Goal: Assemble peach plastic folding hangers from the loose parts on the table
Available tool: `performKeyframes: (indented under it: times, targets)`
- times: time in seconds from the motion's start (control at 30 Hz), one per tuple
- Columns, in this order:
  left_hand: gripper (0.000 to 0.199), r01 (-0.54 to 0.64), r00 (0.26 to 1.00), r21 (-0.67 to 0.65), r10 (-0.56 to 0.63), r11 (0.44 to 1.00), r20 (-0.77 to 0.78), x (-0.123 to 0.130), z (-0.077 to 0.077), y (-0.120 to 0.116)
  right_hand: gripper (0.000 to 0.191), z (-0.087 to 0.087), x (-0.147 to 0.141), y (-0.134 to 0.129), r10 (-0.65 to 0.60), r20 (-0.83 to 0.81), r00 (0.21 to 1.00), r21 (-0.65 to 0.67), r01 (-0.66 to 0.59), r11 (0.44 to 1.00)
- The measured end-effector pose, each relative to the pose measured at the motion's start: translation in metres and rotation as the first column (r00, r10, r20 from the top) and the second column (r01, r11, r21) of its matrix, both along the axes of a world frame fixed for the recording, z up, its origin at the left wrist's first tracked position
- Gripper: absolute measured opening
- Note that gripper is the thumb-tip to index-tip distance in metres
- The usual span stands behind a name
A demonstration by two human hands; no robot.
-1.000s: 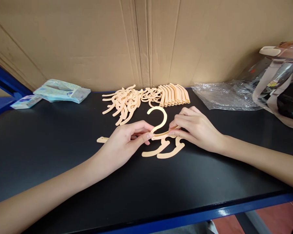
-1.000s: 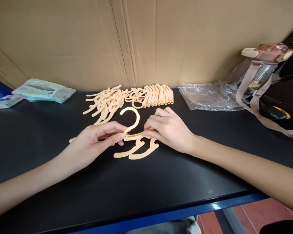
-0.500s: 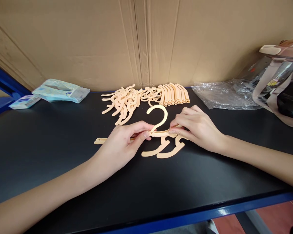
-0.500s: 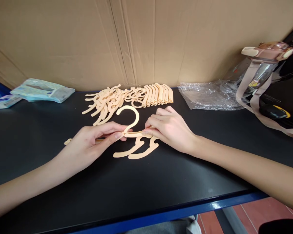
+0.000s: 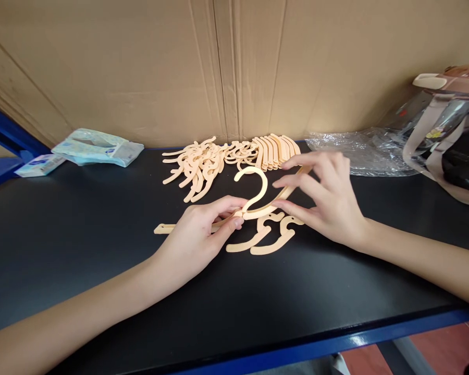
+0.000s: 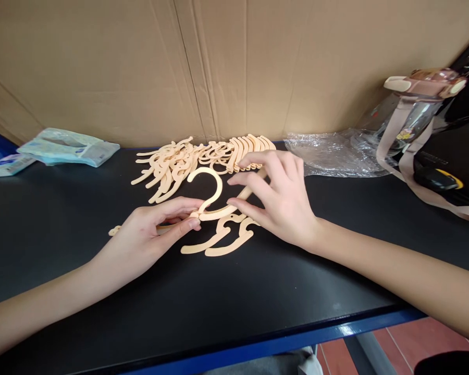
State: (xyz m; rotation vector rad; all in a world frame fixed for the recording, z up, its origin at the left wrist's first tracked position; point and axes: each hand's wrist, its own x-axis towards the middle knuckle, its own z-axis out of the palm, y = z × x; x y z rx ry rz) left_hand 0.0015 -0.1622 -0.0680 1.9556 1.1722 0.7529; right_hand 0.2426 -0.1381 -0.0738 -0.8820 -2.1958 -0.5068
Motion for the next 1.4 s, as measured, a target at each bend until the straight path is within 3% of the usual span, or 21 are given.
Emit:
performKeyframes:
  times: [0.07,0.2,0.3,0.5,0.77,0.97,1.2,1.3,1.4]
  targets:
    - [0.022,-0.016,0.999,-0.021,0.017,1.000,0.037,0.001,0.000,0.000,0.022,0.000,0.000,-0.002,-0.038,-0.048,0.998,0.044,0.040,0.998]
    - [0.021,-0.038,0.995,-0.018,0.040,0.999,0.095,0.002,0.001,-0.001,0.016,-0.003,0.000,-0.002,0.038,-0.036,0.999,-0.040,-0.040,0.998]
    - [0.020,-0.059,0.991,-0.004,0.059,0.998,0.117,0.002,0.001,-0.001,0.009,-0.003,0.000,-0.003,0.082,-0.015,0.996,-0.023,-0.083,0.996]
    - [0.023,-0.116,0.981,-0.004,0.115,0.993,0.156,0.002,0.002,0.000,0.008,0.002,-0.005,-0.014,0.267,0.239,0.934,0.055,-0.287,0.956]
    - [0.022,-0.074,0.981,-0.003,0.074,0.997,0.179,0.002,0.004,-0.002,0.028,-0.002,-0.006,-0.021,0.177,0.153,0.972,0.056,-0.187,0.981]
    - [0.024,-0.101,0.978,0.009,0.098,0.995,0.187,0.002,0.007,-0.002,0.035,0.000,-0.005,-0.022,0.197,0.105,0.975,0.025,-0.201,0.979]
    - [0.025,0.077,0.993,-0.072,-0.070,0.994,0.096,0.004,0.003,-0.004,0.034,0.002,-0.007,-0.015,0.200,0.171,0.965,-0.010,-0.201,0.980]
    - [0.028,0.070,0.996,-0.013,-0.069,0.997,0.059,0.001,0.000,-0.004,0.031,0.000,-0.006,-0.013,0.222,0.247,0.943,-0.027,-0.222,0.975]
    - [0.036,0.083,0.993,0.135,-0.070,0.987,-0.094,-0.002,-0.002,-0.004,0.030,0.000,-0.008,-0.012,0.222,0.247,0.943,-0.066,-0.213,0.975]
